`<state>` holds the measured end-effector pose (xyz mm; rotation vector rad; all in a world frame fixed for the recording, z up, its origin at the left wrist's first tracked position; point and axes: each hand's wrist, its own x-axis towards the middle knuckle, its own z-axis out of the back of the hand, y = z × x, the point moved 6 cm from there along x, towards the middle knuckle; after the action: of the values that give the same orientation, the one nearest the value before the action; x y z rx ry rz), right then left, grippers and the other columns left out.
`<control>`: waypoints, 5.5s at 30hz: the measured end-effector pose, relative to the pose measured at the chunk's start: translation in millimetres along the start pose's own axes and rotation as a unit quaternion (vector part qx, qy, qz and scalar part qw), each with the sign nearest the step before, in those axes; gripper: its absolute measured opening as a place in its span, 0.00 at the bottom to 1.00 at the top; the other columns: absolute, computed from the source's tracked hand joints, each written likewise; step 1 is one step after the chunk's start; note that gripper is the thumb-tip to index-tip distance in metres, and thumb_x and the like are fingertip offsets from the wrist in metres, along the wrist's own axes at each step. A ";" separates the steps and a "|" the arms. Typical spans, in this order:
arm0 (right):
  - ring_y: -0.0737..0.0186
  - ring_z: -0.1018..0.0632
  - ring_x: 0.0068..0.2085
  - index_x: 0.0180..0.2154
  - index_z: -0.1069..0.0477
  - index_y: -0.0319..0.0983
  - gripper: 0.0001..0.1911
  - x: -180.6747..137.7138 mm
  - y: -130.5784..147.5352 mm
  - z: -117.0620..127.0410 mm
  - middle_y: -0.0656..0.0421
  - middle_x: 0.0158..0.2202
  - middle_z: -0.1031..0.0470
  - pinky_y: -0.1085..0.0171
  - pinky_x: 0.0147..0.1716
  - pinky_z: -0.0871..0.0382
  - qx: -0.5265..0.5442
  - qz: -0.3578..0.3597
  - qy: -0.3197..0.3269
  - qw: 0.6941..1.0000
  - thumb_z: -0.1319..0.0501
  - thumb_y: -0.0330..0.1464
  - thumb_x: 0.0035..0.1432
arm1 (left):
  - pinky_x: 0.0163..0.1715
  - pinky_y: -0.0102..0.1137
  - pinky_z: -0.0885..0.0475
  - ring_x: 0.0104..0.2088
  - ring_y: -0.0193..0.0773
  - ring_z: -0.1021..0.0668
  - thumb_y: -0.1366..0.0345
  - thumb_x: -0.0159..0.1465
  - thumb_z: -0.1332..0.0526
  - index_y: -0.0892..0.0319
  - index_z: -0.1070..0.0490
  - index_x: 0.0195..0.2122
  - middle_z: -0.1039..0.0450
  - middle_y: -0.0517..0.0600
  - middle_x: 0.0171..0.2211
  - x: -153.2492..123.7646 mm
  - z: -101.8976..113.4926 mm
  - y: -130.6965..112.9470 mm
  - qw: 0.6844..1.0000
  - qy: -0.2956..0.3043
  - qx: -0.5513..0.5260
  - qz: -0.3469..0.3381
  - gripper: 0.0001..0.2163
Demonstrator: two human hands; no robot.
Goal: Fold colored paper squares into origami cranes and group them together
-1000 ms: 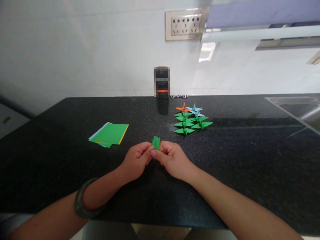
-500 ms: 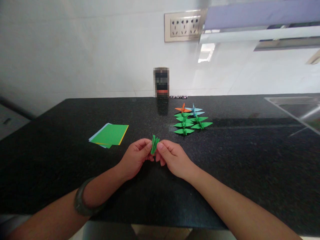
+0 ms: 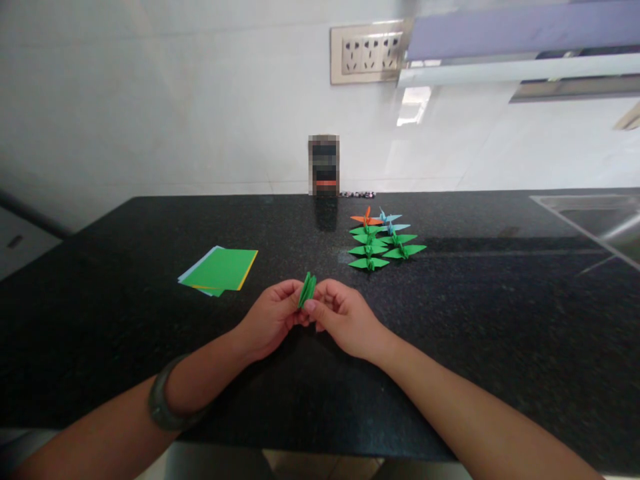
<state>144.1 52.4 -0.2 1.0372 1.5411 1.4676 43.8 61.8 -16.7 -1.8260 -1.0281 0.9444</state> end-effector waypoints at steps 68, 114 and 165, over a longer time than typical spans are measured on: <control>0.67 0.28 0.32 0.42 0.36 0.39 0.15 -2.2 2.8 10.3 0.57 0.34 0.30 0.67 0.27 0.32 -0.057 0.022 0.039 0.997 0.42 0.40 0.54 | 0.26 0.27 0.31 0.23 0.29 0.27 0.62 0.52 0.37 0.63 0.28 0.28 0.27 0.47 0.24 -5.0 -1.2 -15.7 0.983 0.039 0.169 -0.062 0.08; 0.69 0.28 0.23 0.30 0.32 0.37 0.12 -3.4 11.8 13.8 0.62 0.22 0.29 0.67 0.25 0.31 -0.008 0.039 -0.098 0.994 0.37 0.39 0.49 | 0.22 0.25 0.34 0.19 0.27 0.31 0.52 0.56 0.42 0.62 0.35 0.26 0.33 0.45 0.21 -3.2 -2.5 -9.4 0.990 0.019 0.132 -0.039 0.16; 0.67 0.28 0.29 0.38 0.31 0.40 0.11 -9.1 22.8 31.3 0.59 0.30 0.31 0.66 0.28 0.31 -0.254 0.170 -0.211 0.928 0.39 0.29 0.50 | 0.23 0.23 0.32 0.19 0.26 0.28 0.69 0.46 0.33 0.65 0.29 0.24 0.29 0.44 0.18 -4.6 2.1 -11.4 0.990 -0.082 0.113 -0.022 0.06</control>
<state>177.6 56.4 20.7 1.2295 0.6461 1.6199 36.9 62.1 -6.3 -1.5529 -1.0123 1.1509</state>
